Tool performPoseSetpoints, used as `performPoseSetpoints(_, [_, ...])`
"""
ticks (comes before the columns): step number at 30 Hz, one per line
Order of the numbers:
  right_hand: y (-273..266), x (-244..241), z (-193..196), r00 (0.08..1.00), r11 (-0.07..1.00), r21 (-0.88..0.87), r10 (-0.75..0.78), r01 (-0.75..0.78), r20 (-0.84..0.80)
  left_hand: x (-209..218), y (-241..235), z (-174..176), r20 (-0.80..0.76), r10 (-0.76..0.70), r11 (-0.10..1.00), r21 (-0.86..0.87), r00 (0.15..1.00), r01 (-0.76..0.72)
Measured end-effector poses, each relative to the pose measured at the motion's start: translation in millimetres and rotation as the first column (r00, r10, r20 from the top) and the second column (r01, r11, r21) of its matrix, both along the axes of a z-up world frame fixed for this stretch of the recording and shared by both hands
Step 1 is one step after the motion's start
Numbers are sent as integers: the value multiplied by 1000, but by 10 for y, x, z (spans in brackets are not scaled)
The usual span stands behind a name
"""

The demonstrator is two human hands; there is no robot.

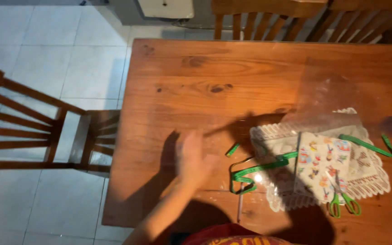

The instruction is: Measuring and cutting a transparent plastic sheet using a measuring tape and scissors on a wooden table.

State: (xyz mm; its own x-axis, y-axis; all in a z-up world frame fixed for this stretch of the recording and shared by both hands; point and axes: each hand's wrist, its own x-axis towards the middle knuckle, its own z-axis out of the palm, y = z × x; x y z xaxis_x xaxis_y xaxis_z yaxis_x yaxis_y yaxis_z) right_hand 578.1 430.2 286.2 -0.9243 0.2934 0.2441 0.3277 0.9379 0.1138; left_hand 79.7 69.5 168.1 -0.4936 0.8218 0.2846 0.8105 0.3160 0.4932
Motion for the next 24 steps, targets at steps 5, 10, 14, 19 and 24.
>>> performPoseSetpoints(5, [-1603, -2232, 1110, 991, 995, 79, 57, -67, 123, 749, 207, 1361, 21, -387, 878, 313, 922, 361])
performPoseSetpoints(10, [-2355, -3394, 1477, 960, 958, 246, 201, -150, -196, 292, 114, 1273, 528, -167, 924, -212, 833, 319])
performPoseSetpoints(14, [-2556, -3440, 339, 808, 941, 338, 178, 27, -561, -376, -107, 944, 945, -91, 995, 98, 315, -6])
performPoseSetpoints(19, [-3051, -4090, -735, 580, 627, -699, -728, 344, -367, -1540, -427, -259, 993, 67, 995, -74, -93, -68])
performPoseSetpoints(24, [-2997, -4060, -2096, 364, 65, -928, -928, 367, 79, -1988, -498, -683, 959, 259, 966, -255, 117, -43])
